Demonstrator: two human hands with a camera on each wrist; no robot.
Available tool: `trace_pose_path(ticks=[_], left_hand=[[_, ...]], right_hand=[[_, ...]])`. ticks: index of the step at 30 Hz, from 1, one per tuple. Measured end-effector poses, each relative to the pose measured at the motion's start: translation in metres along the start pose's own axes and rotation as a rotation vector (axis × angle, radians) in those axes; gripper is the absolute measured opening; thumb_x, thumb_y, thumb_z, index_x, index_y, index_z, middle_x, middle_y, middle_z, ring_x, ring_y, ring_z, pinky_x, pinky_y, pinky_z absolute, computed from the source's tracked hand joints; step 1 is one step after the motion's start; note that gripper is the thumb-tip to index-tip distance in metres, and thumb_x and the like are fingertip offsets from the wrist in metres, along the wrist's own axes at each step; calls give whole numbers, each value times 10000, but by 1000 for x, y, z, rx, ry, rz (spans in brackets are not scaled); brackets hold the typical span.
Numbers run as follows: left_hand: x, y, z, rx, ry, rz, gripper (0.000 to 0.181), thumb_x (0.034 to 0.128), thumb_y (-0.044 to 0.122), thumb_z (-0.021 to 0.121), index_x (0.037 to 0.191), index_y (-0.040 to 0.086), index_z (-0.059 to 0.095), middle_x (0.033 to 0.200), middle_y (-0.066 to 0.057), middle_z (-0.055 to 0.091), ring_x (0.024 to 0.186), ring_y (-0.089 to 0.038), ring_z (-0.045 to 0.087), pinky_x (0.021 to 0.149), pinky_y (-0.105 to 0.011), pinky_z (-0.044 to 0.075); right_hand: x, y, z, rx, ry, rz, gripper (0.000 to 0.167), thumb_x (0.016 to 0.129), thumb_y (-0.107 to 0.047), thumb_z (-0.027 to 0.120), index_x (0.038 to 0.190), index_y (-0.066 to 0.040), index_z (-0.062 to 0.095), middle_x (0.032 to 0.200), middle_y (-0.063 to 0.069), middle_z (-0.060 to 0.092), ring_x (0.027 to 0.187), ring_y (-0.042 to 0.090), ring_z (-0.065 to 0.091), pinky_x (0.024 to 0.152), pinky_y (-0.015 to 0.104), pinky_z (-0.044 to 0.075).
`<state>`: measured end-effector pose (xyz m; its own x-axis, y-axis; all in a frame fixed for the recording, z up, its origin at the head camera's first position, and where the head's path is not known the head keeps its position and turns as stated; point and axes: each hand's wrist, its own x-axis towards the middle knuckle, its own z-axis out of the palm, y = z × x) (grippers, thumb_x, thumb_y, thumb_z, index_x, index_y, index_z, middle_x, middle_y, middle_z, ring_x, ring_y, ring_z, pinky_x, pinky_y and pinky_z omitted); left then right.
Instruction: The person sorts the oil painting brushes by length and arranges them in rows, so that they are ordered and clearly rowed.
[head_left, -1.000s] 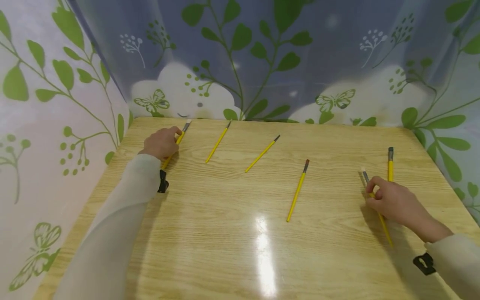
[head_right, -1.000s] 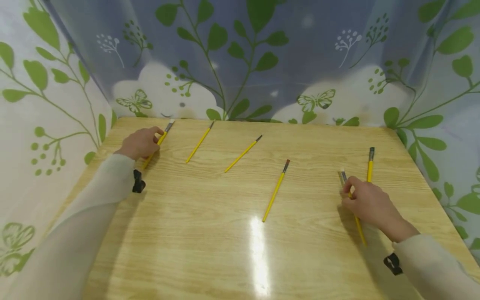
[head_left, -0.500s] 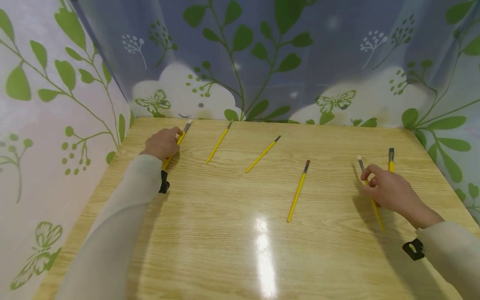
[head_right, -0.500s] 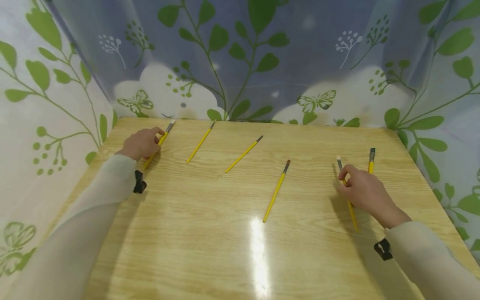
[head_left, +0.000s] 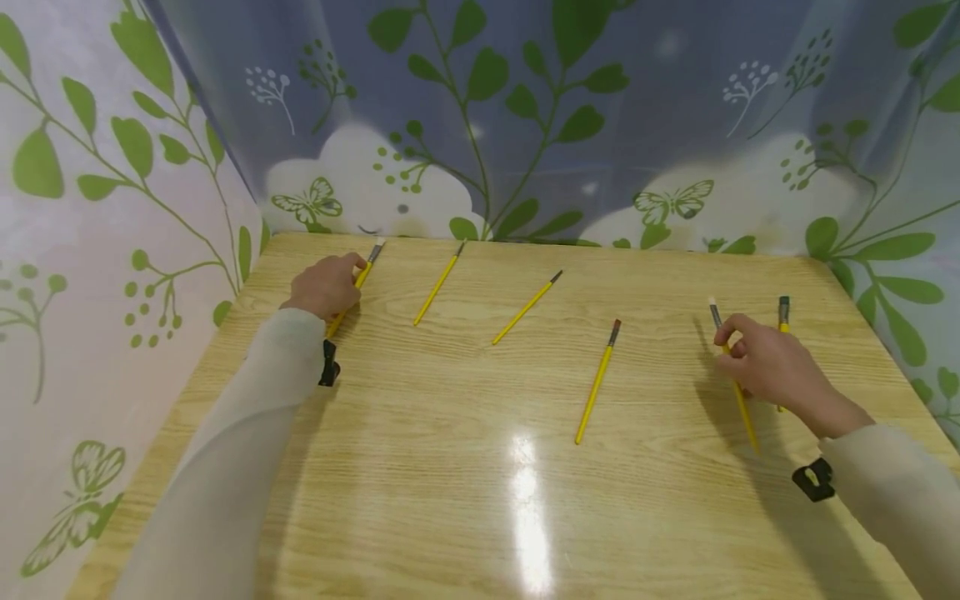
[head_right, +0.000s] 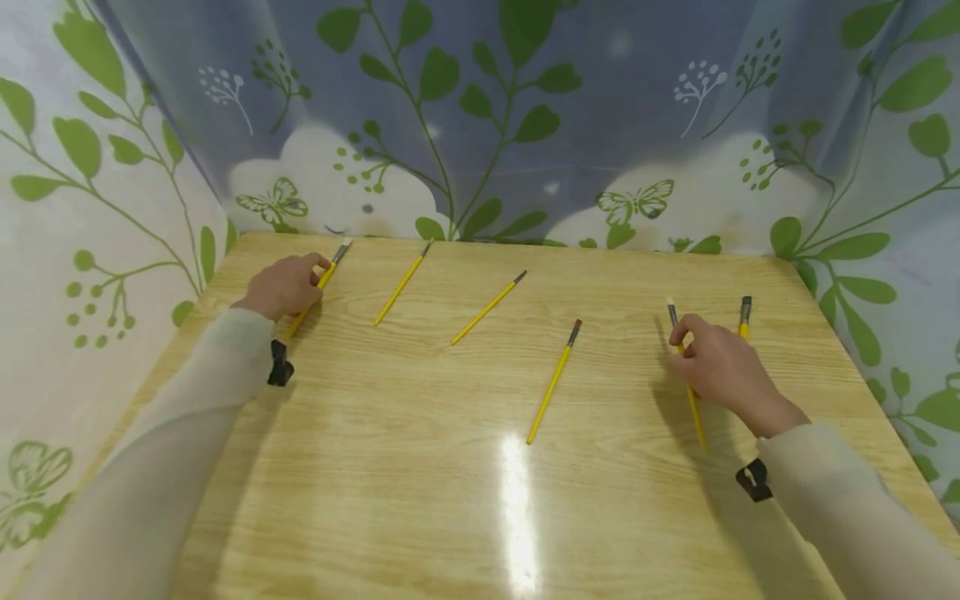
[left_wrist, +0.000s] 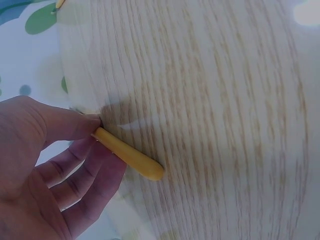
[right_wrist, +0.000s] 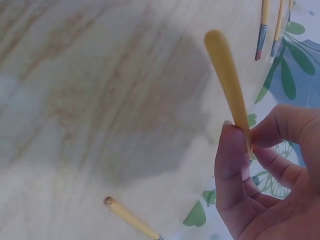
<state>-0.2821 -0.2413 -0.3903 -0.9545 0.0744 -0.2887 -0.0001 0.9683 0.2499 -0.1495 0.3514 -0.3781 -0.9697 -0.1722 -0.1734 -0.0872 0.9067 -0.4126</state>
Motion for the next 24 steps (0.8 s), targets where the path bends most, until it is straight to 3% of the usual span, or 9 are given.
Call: trace_pose_path(ticks=[14,19,24], left_hand=[[1,-2,-1,-3,13,3,582,1075,117,552,1646,126,443,1501,-201,640,916,-308,672,597,-358,450],[1,-2,-1,-10,4,4,581,1076,118,553,1646,128,440,1508,-198,635,852,-291,664,589,-350,458],[1,-2,0,-11,-2,5,581,1077,120,554,1647,131,440,1516,-196,631,898,-300,672,607,-355,468]], right_hand=[[23,-4,-12,15,-7,31,327,1056,-182,562,1279,56,536,817,104,628,602,240,708,582,369,574],[29,-5,-13,20,-2,50,347,1056,-194,563,1296,53,528,873,145,645,626,236,726,589,376,588],[35,-5,-15,21,8,68,363,1061,-197,559,1314,61,526,1013,261,682,645,239,736,613,406,609]])
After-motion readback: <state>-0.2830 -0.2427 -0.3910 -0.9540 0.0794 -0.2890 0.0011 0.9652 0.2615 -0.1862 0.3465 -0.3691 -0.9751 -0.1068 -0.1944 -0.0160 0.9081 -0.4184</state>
